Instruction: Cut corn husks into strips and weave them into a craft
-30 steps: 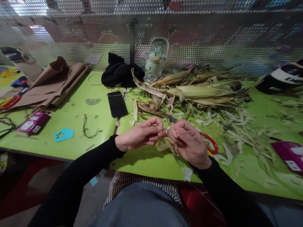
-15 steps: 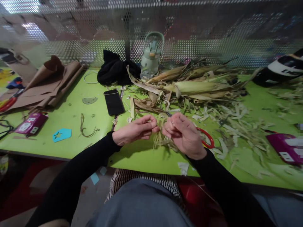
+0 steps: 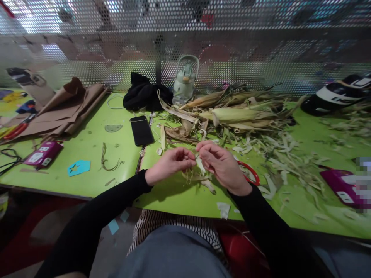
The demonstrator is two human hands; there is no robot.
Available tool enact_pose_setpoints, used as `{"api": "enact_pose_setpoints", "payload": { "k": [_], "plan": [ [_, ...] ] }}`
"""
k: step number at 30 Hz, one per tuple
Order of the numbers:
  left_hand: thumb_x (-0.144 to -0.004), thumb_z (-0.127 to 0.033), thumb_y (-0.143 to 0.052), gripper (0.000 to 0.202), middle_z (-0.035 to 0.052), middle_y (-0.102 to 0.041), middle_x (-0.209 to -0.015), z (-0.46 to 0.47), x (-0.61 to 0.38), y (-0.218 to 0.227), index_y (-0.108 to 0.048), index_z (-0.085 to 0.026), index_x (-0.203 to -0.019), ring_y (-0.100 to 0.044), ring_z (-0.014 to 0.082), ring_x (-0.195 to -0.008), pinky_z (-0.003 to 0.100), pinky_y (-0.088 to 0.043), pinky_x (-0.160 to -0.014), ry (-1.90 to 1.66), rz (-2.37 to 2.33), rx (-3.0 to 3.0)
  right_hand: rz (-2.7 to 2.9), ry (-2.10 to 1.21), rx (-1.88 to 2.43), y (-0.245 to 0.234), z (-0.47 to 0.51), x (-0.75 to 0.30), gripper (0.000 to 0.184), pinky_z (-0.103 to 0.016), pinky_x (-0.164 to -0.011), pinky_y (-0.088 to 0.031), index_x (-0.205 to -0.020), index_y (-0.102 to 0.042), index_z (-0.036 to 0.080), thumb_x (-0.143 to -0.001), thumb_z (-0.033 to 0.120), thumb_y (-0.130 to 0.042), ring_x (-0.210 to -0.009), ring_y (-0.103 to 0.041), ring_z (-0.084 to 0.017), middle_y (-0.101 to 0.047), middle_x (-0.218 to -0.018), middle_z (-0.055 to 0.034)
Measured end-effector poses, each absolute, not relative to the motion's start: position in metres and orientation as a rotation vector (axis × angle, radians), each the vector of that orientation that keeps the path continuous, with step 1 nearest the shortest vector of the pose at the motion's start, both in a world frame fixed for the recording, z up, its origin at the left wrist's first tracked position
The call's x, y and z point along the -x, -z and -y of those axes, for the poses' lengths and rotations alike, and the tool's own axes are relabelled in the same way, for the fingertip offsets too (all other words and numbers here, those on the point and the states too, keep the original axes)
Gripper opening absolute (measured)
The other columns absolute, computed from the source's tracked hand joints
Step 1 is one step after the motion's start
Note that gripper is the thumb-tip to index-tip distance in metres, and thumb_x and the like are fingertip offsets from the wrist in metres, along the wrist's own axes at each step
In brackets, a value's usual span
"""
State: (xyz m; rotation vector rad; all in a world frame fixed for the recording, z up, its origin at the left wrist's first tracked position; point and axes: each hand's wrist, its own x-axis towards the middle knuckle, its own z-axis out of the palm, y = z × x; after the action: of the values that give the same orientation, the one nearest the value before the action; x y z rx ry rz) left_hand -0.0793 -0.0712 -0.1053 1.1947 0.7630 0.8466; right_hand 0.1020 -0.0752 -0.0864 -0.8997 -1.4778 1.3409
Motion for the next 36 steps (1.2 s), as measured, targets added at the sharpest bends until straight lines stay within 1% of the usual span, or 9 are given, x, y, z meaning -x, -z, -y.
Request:
{"api": "enact_pose_setpoints", "payload": {
  "k": [2, 4, 6, 11, 17, 28, 31, 34, 36],
  "plan": [
    [-0.08, -0.033, -0.076, 0.026, -0.0038, -0.057, -0.071, 0.073, 0.078, 0.106, -0.059, -0.014, -0.083, -0.048, 0.0061, -0.06, 0.023, -0.036, -0.058, -0.877, -0.787, -1.298, 1.543, -1.369, 0.875, 0.086, 0.075, -0.103, 0.019, -0.024, -0.043, -0.034, -0.087, -0.073, 0.025, -0.088, 0.044, -0.071, -0.051, -0.043, -0.003, -0.06, -0.11, -0.0016],
    [-0.084, -0.038, -0.073, 0.028, -0.0042, -0.055, -0.07, 0.074, 0.078, 0.103, -0.058, -0.015, -0.082, -0.046, 0.006, -0.059, 0.023, -0.035, -0.057, -0.876, -0.773, -1.323, 1.55, -1.335, 0.849, 0.084, 0.074, -0.106, 0.026, -0.026, -0.049, -0.041, -0.108, -0.073, 0.031, -0.088, 0.047, -0.069, -0.058, -0.048, -0.006, -0.057, -0.126, -0.0038],
    [-0.084, -0.043, -0.072, 0.032, -0.0032, -0.056, -0.073, 0.075, 0.079, 0.098, -0.058, -0.015, -0.084, -0.047, 0.0063, -0.061, 0.023, -0.038, -0.059, -0.868, -0.736, -1.268, 1.563, -1.181, 0.909, 0.082, 0.073, -0.11, 0.03, -0.028, -0.057, -0.045, -0.116, -0.071, 0.033, -0.09, 0.047, -0.068, -0.066, -0.052, -0.009, -0.056, -0.127, -0.0043],
    [-0.081, -0.047, -0.076, 0.037, -0.0025, -0.056, -0.075, 0.075, 0.082, 0.09, -0.058, -0.015, -0.082, -0.047, 0.0062, -0.063, 0.023, -0.04, -0.061, -0.925, -0.684, -1.17, 1.814, -0.894, 1.1, 0.081, 0.071, -0.115, 0.015, -0.03, -0.067, -0.047, -0.095, -0.077, 0.027, -0.088, 0.039, -0.071, -0.086, -0.058, -0.017, -0.06, -0.099, -0.0041],
    [-0.08, -0.043, -0.076, 0.034, -0.0022, -0.058, -0.075, 0.074, 0.083, 0.092, -0.057, -0.015, -0.083, -0.048, 0.0065, -0.064, 0.023, -0.04, -0.061, -0.925, -0.709, -1.189, 1.84, -0.77, 1.071, 0.085, 0.073, -0.111, 0.016, -0.031, -0.068, -0.046, -0.081, -0.072, 0.024, -0.089, 0.037, -0.069, -0.084, -0.058, -0.018, -0.061, -0.09, -0.0033],
    [-0.078, -0.023, -0.076, 0.023, -0.001, -0.06, -0.086, 0.073, 0.083, 0.094, -0.056, -0.015, -0.086, -0.054, 0.0081, -0.077, 0.024, -0.044, -0.073, -1.038, -0.769, -1.136, 1.895, -0.799, 0.997, 0.087, 0.074, -0.109, 0.021, -0.033, -0.074, -0.046, -0.079, -0.067, 0.024, -0.091, 0.041, -0.068, -0.087, -0.058, -0.019, -0.062, -0.091, -0.0039],
    [-0.082, -0.02, -0.072, 0.02, -0.0013, -0.057, -0.087, 0.073, 0.084, 0.095, -0.053, -0.017, -0.089, -0.054, 0.0083, -0.078, 0.023, -0.045, -0.072, -1.063, -0.776, -1.223, 1.853, -0.845, 1.023, 0.09, 0.075, -0.107, 0.017, -0.033, -0.076, -0.047, -0.088, -0.068, 0.025, -0.094, 0.04, -0.063, -0.091, -0.061, -0.02, -0.067, -0.098, -0.0044],
    [-0.086, -0.019, -0.067, 0.017, -0.001, -0.056, -0.091, 0.073, 0.084, 0.097, -0.051, -0.018, -0.094, -0.052, 0.0077, -0.074, 0.022, -0.044, -0.068, -1.077, -0.83, -1.383, 1.836, -0.899, 1.13, 0.094, 0.074, -0.105, 0.017, -0.032, -0.071, -0.047, -0.101, -0.068, 0.025, -0.096, 0.039, -0.059, -0.083, -0.063, -0.019, -0.07, -0.098, -0.004],
    [-0.089, -0.018, -0.062, 0.013, -0.0002, -0.057, -0.093, 0.073, 0.083, 0.1, -0.051, -0.019, -0.096, -0.053, 0.0076, -0.072, 0.021, -0.043, -0.066, -1.091, -0.891, -1.496, 1.846, -0.912, 1.183, 0.097, 0.073, -0.105, 0.019, -0.032, -0.069, -0.047, -0.102, -0.069, 0.023, -0.094, 0.039, -0.062, -0.081, -0.063, -0.019, -0.072, -0.097, -0.0045]
  ]
}}
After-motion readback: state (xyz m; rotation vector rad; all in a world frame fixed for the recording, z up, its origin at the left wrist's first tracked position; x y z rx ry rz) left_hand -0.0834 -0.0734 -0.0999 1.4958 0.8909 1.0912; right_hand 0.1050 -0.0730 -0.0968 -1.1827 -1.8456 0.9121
